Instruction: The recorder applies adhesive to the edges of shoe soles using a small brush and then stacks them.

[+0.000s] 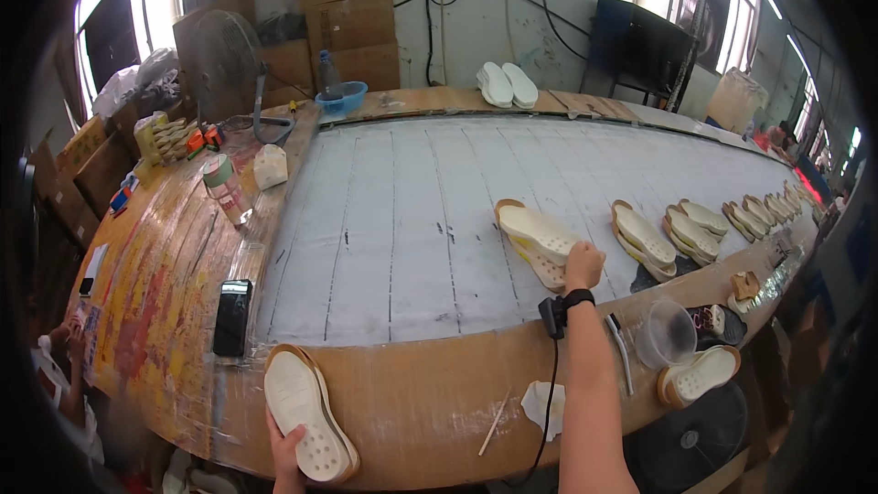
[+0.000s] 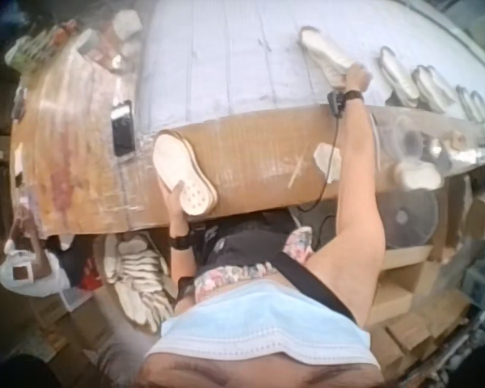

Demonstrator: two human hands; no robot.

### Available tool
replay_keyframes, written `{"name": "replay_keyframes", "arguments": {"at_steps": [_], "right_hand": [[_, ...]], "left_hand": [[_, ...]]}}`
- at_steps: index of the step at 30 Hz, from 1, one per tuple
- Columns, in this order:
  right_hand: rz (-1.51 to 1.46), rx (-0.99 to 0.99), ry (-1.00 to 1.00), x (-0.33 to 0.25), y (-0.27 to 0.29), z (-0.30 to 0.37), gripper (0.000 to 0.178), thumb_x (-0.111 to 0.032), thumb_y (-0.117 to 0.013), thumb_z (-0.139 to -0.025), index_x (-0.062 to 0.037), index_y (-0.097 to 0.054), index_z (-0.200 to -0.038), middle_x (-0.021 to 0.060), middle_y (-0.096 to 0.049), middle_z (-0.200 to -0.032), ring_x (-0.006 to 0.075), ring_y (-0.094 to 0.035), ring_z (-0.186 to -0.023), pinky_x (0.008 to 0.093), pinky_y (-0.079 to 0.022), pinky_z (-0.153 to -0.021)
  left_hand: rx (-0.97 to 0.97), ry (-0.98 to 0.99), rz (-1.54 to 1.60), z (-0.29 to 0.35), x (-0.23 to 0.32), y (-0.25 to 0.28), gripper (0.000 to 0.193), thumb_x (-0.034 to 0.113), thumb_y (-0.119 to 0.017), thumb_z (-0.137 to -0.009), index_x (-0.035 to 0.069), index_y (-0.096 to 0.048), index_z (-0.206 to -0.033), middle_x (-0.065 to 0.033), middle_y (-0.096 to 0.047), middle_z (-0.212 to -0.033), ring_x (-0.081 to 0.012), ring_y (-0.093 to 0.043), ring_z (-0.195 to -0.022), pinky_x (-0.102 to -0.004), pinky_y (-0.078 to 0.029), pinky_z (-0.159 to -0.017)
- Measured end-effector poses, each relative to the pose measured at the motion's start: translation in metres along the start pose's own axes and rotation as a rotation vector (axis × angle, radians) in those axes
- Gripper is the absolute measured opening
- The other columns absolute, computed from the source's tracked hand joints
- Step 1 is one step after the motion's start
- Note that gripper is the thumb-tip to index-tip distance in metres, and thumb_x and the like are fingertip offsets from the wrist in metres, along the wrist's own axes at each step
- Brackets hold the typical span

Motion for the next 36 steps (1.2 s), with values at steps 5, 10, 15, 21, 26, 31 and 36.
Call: {"name": "replay_keyframes", "arguments": {"at_steps": [5, 10, 15, 21, 26, 31, 36], "right_hand": [[-0.093, 0.102, -0.050, 0.028, -0.032, 0.021, 0.044, -0.025, -0.054, -0.076, -0.0144, -0.047, -0.118, 0.0175, -0.042, -0.117, 0.0347, -0.047, -0.102, 0.0448, -0.044, -0.083], [-0.756, -0.588, -0.072, -0.006, -0.106, 0.030, 0.043, -0.016, -0.062, -0.073, -0.0031, -0.048, -0.112, 0.0169, -0.051, -0.107, 0.0288, -0.052, -0.095, 0.0458, -0.046, -0.075], [-0.995, -1.186, -0.425, -0.076, -0.074, 0.181, 0.044, -0.019, -0.053, -0.083, -0.0080, -0.040, -0.123, 0.0127, -0.046, -0.118, 0.0301, -0.050, -0.103, 0.0432, -0.046, -0.074], [-1.215, -1.651, -0.501, -0.126, 0.028, 0.378, 0.042, -0.024, -0.047, -0.089, -0.0066, -0.039, -0.127, 0.0084, -0.050, -0.121, 0.0231, -0.052, -0.105, 0.0422, -0.043, -0.086], [-1.140, -1.892, -0.651, -0.106, 0.041, 0.483, 0.042, -0.027, -0.039, -0.093, -0.0062, -0.035, -0.129, 0.0079, -0.047, -0.124, 0.0219, -0.047, -0.112, 0.0407, -0.037, -0.095], [-1.222, -1.828, -0.757, -0.090, 0.036, 0.503, 0.045, -0.030, -0.035, -0.094, -0.0079, -0.029, -0.133, 0.0071, -0.042, -0.129, 0.0225, -0.043, -0.116, 0.0406, -0.033, -0.099], [-1.150, -1.843, -0.686, -0.088, 0.040, 0.506, 0.049, -0.031, -0.039, -0.093, -0.0075, -0.027, -0.134, 0.0084, -0.040, -0.130, 0.0237, -0.042, -0.118, 0.0405, -0.032, -0.100]], "left_hand": [[0.007, -0.042, -0.129, 0.002, 0.004, -0.002, 0.071, 0.003, -0.053, -0.075, 0.002, -0.019, -0.136, -0.0173, -0.037, -0.127, -0.0281, -0.041, -0.115, -0.0359, -0.035, -0.095], [0.113, -0.242, -1.066, 0.010, 0.042, 0.010, 0.069, 0.017, -0.060, -0.077, -0.005, -0.026, -0.132, -0.0227, -0.026, -0.133, -0.0317, -0.031, -0.122, -0.0380, -0.024, -0.101], [-0.072, -0.257, -0.973, 0.029, 0.079, -0.024, 0.066, 0.013, -0.060, -0.078, -0.004, -0.026, -0.132, -0.0206, -0.027, -0.135, -0.0299, -0.030, -0.125, -0.0381, -0.029, -0.100], [-0.365, -0.004, 0.044, 0.030, 0.078, -0.120, 0.080, 0.011, -0.061, -0.079, 0.005, -0.009, -0.139, -0.0152, -0.025, -0.138, -0.0254, -0.032, -0.124, -0.0355, -0.032, -0.098], [-0.416, -0.034, 0.274, 0.032, 0.071, -0.139, 0.107, 0.020, -0.073, -0.071, 0.013, 0.010, -0.140, -0.0127, -0.027, -0.137, -0.0218, -0.033, -0.123, -0.0333, -0.032, -0.098], [-0.342, -0.072, 0.172, 0.045, 0.078, -0.133, 0.109, 0.009, -0.071, -0.071, 0.011, 0.015, -0.138, -0.0143, -0.028, -0.134, -0.0214, -0.035, -0.121, -0.0334, -0.034, -0.098], [-0.370, -0.133, 0.121, 0.054, 0.075, -0.128, 0.107, 0.008, -0.069, -0.072, 0.011, 0.014, -0.138, -0.0133, -0.026, -0.135, -0.0216, -0.033, -0.123, -0.0326, -0.033, -0.098]]}}
Point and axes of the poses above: each hand's wrist, its own z-axis away from the middle knuckle, its own y-axis out of the back of the hand, x = y × z, the point moved 10 cm from there along -z, towards the middle knuckle
